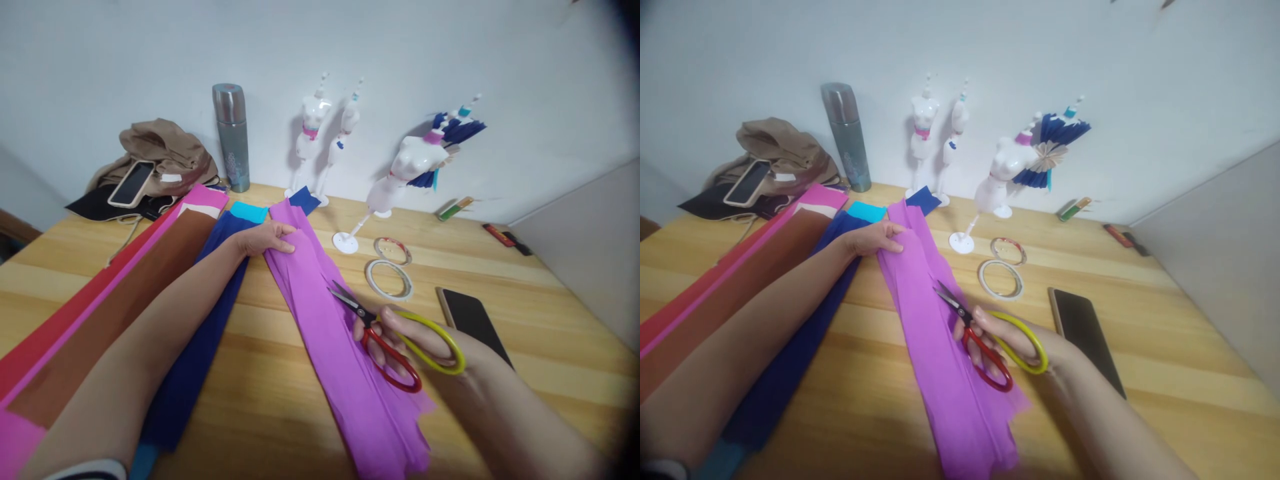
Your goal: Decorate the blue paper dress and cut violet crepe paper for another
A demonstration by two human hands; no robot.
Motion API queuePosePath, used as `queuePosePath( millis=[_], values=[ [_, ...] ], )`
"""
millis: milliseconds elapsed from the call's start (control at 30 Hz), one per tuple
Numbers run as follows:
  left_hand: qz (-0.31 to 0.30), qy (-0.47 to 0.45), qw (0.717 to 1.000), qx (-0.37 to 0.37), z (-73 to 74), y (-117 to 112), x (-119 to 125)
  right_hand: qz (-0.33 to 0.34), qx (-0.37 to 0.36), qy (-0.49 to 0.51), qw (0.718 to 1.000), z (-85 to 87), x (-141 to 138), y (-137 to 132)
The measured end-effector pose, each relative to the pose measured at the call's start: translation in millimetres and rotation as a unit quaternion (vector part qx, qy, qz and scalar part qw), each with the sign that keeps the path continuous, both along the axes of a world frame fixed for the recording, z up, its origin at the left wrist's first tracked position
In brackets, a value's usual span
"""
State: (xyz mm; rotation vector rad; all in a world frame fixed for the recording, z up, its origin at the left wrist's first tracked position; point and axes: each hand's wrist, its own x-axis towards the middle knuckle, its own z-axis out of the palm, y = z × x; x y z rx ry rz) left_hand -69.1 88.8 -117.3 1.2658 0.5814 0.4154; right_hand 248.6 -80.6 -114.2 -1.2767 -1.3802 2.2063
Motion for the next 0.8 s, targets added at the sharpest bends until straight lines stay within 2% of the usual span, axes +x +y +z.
queuePosePath(
  millis=[167, 467, 800],
  values=[
    [0.003, -0.009, 1.000, -0.002, -1.2, 1, 0, -0.010, 0.028, 0.029, 0.999, 11.4, -14, 9],
    [0.001, -0.014, 1.000, -0.011, 0.1, -1, 0, 0.024, 0.025, 0.022, 0.999, 11.2, -19, 22],
    [0.004, -0.006, 1.000, 0.003, -3.2, 1, -1, 0.010, 0.063, 0.005, 0.998, 19.3, -32, 28]
  ],
)
